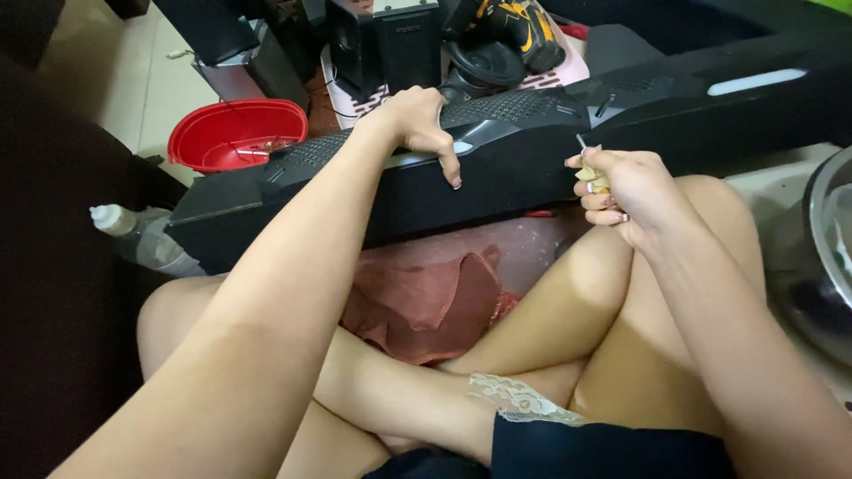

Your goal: The person is using a small flathead screwdriver to pry open the plastic casing of a black soundbar.

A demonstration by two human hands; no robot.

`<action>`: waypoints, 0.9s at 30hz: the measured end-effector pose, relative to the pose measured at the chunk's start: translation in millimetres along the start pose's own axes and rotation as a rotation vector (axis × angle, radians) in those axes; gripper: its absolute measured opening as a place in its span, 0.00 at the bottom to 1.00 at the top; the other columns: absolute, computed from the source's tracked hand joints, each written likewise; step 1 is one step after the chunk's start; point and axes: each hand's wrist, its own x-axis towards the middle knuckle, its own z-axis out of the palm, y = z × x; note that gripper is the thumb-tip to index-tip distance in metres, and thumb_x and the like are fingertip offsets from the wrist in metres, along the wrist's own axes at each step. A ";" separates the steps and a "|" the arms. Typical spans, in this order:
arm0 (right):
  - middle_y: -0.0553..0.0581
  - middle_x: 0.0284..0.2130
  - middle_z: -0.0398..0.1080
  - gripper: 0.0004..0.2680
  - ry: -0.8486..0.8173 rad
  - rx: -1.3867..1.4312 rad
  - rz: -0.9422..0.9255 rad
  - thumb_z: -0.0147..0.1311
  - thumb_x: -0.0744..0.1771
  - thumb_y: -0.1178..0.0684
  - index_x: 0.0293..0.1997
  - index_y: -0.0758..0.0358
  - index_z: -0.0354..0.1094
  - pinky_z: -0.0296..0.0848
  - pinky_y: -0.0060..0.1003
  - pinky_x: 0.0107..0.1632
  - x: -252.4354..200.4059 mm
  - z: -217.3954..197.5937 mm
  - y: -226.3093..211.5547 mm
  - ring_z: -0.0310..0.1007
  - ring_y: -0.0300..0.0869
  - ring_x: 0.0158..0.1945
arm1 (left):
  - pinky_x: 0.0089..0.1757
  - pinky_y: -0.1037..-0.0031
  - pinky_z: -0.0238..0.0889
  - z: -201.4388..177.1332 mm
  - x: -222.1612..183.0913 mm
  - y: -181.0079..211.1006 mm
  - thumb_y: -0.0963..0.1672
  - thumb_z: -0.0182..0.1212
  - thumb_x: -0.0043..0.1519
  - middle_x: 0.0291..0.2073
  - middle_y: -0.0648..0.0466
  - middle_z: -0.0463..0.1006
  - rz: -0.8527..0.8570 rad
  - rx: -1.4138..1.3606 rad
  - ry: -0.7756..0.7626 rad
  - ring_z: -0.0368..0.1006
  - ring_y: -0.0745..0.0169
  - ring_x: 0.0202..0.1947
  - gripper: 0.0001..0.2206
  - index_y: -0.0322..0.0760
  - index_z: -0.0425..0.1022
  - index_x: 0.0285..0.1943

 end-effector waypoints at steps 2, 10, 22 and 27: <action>0.51 0.19 0.53 0.06 -0.199 0.235 0.111 0.37 0.66 0.55 0.40 0.67 0.58 0.36 0.19 0.12 23.5 -22.8 9.5 0.40 0.27 0.14 | 0.30 0.65 0.68 -2.5 -3.0 2.2 0.51 0.71 0.22 0.26 0.46 0.76 -0.008 -0.006 -0.001 0.72 0.52 0.24 0.33 0.26 0.72 0.33; 0.49 0.18 0.53 0.05 0.007 -0.030 0.029 0.39 0.66 0.56 0.38 0.66 0.59 0.36 0.21 0.13 -6.0 -3.3 2.7 0.41 0.26 0.13 | 0.28 0.66 0.68 -1.1 -2.8 0.3 0.51 0.71 0.22 0.24 0.47 0.75 0.000 -0.021 0.008 0.72 0.53 0.21 0.31 0.26 0.71 0.30; 0.59 0.22 0.68 0.08 0.194 -0.763 -0.376 0.48 0.63 0.56 0.41 0.68 0.69 0.60 0.30 0.26 -49.3 -1.9 37.7 0.61 0.40 0.22 | 0.32 0.65 0.68 -2.4 -2.2 2.8 0.52 0.71 0.21 0.27 0.46 0.76 -0.035 -0.003 0.014 0.73 0.51 0.25 0.34 0.25 0.72 0.35; 0.47 0.18 0.58 0.03 0.225 -0.055 -0.452 0.52 0.64 0.61 0.31 0.63 0.61 0.51 0.20 0.16 -44.3 3.1 42.2 0.49 0.28 0.14 | 0.30 0.67 0.69 -1.5 -3.3 5.4 0.50 0.71 0.21 0.26 0.46 0.76 -0.071 -0.049 -0.016 0.73 0.53 0.23 0.32 0.28 0.73 0.34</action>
